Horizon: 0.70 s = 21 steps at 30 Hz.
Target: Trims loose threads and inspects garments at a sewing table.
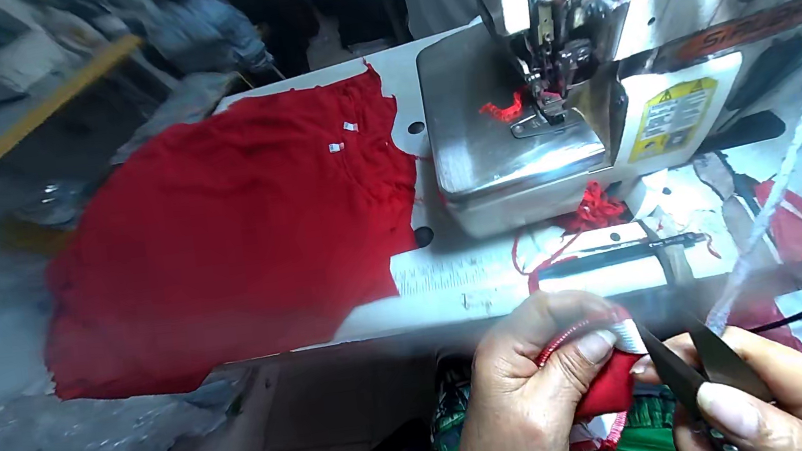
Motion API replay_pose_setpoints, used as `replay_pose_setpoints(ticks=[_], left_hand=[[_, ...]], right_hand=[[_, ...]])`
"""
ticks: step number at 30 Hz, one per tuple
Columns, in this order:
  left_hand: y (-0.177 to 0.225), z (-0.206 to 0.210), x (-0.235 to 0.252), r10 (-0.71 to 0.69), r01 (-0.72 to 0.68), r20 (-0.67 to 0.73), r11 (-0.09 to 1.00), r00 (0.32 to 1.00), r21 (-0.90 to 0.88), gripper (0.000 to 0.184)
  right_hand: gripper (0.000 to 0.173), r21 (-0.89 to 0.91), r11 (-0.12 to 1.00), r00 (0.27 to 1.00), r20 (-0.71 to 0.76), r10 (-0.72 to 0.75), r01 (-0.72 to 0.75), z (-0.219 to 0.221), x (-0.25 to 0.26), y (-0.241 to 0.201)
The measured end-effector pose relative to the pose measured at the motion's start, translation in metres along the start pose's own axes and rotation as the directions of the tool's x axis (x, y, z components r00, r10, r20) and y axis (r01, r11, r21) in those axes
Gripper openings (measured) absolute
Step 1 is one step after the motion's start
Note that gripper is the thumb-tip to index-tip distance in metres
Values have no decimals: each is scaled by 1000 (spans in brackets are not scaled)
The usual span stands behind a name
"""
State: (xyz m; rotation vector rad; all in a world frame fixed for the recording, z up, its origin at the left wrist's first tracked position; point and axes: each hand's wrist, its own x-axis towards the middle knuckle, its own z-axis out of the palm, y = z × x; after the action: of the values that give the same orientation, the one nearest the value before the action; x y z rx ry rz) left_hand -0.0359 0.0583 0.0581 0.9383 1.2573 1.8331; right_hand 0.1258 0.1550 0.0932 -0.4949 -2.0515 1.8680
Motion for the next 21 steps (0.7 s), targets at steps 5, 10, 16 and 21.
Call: replay_pose_setpoints(ticks=[5,10,16,21], left_hand=[[4,-5,1,42,-43,17,991,999,127,15],[5,-8,2,80,-87,44,979,996,182,16],[5,-9,3,79,-86,43,981,996,175,16],[3,-13,5,132,-145,76,965,988,220,15]], right_hand=[[26,7,998,998,32,58,-58,-2,0,-3],[25,34,995,994,66,86,-89,-4,2,-5],[26,80,992,992,77,96,-102,-4,4,-4],[24,120,987,992,80,100,-109,-3,5,-4]])
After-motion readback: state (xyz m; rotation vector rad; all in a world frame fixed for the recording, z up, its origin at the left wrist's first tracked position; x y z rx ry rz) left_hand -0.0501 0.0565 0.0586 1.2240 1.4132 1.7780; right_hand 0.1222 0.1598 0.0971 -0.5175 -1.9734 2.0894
